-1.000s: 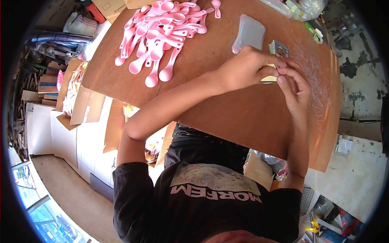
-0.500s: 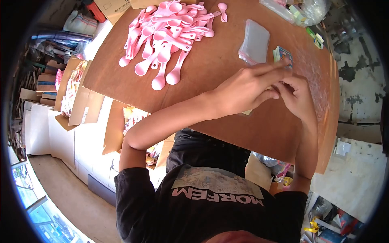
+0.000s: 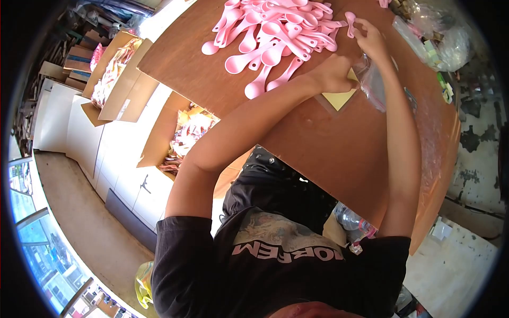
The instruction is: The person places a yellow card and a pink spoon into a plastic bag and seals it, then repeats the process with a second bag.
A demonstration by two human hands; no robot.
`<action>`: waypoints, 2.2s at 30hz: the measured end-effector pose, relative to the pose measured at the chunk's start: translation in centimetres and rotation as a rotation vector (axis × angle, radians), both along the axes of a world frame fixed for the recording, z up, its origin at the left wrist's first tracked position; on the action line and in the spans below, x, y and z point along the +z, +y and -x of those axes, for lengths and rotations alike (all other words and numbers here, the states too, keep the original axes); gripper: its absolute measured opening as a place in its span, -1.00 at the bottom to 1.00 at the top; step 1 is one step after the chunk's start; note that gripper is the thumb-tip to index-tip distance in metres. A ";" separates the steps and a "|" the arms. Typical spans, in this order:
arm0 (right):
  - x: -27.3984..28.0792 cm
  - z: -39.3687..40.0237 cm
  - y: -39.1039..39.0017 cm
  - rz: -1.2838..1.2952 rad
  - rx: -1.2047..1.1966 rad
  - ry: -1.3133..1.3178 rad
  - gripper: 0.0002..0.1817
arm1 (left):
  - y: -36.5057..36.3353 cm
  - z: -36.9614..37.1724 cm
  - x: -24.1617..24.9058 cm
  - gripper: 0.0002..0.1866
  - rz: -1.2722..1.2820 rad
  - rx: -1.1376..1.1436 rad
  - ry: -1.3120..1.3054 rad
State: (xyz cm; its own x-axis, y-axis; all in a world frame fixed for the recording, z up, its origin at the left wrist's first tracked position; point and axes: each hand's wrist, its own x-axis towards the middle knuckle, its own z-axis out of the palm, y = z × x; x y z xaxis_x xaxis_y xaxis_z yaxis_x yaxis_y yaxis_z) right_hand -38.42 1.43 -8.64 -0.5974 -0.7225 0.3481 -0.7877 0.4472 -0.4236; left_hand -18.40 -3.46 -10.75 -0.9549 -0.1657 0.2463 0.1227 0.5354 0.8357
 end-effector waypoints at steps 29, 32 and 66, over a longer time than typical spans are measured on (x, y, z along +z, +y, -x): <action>6.2 -11.3 24.9 0.813 -0.027 -0.622 -0.74 | 1.9 -1.3 3.0 -0.49 -0.088 -0.183 0.032; 6.0 -12.2 25.7 0.921 -0.010 -0.686 -0.76 | 3.8 -1.6 4.9 -0.48 -0.033 -0.347 -0.172; 5.8 -14.4 21.0 0.594 0.073 -0.494 -0.88 | 7.5 -1.5 5.3 -0.65 -0.461 -0.355 -0.011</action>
State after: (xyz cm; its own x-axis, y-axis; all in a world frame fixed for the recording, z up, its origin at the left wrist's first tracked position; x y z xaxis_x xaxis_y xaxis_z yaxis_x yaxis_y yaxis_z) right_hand -23.98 22.47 -2.87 -0.7420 -0.5418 0.3948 -0.4635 -0.0110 -0.8860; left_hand -16.87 4.08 -5.49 -0.9737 0.0767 0.2146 0.2183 0.0434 0.9749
